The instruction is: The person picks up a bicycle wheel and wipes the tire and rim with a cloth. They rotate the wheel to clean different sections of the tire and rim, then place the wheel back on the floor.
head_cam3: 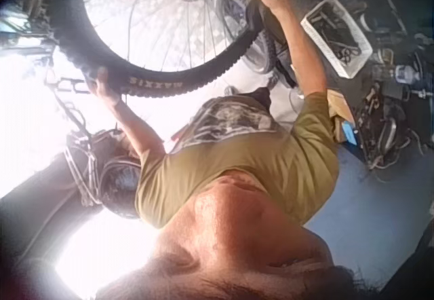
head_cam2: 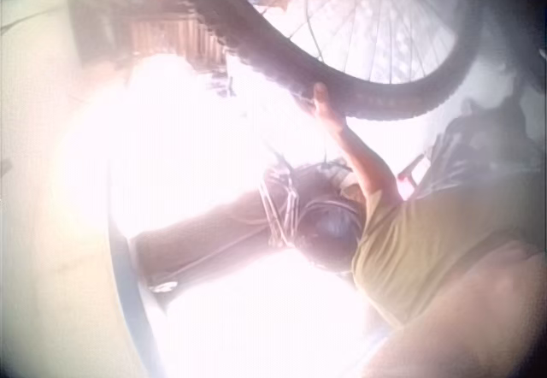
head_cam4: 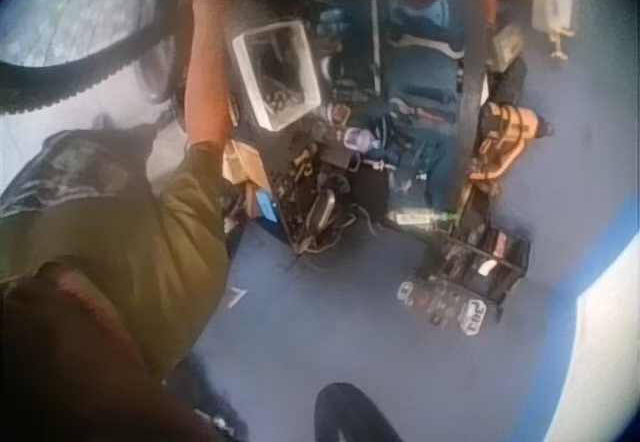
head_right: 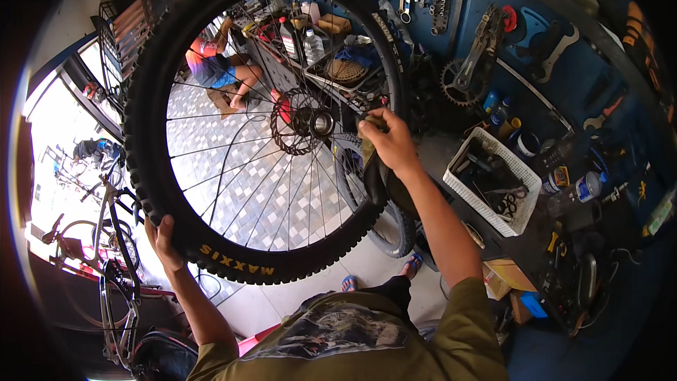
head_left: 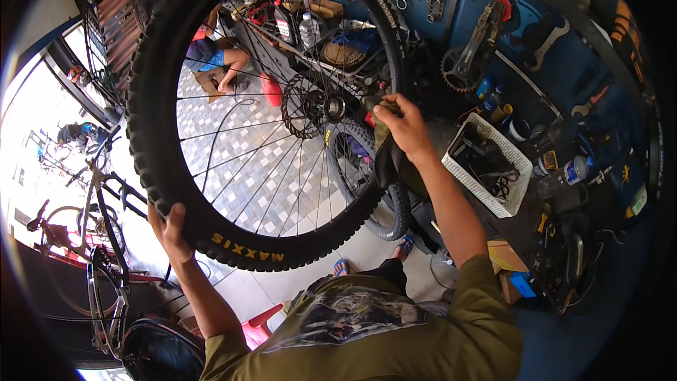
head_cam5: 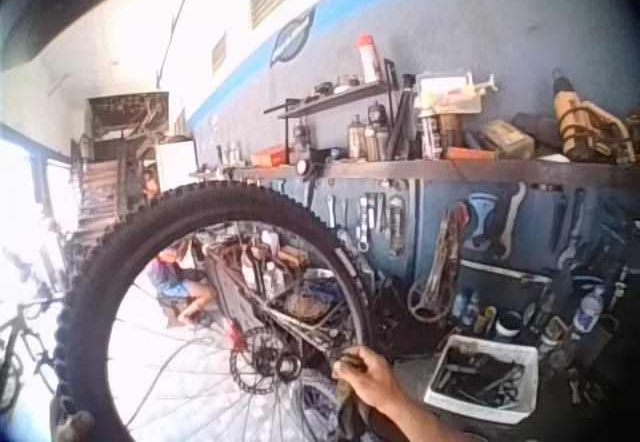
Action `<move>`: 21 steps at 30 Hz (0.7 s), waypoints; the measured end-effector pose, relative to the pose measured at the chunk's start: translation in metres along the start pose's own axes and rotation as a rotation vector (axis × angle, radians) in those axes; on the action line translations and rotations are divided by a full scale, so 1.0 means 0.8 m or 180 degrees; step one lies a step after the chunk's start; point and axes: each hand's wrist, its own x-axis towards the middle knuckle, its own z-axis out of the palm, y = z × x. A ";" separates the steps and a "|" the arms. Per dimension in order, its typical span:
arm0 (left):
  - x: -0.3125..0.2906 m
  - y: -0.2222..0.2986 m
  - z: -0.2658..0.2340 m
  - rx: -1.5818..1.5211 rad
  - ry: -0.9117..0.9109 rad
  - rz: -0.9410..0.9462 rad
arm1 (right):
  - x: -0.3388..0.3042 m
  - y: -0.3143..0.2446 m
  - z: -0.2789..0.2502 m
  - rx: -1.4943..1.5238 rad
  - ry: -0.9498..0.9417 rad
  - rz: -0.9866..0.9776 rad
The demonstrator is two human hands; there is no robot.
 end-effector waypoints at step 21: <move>-0.050 0.031 0.027 0.0170 0.0251 -0.0035 | -0.019 -0.008 0.067 -0.2146 0.0811 -0.0754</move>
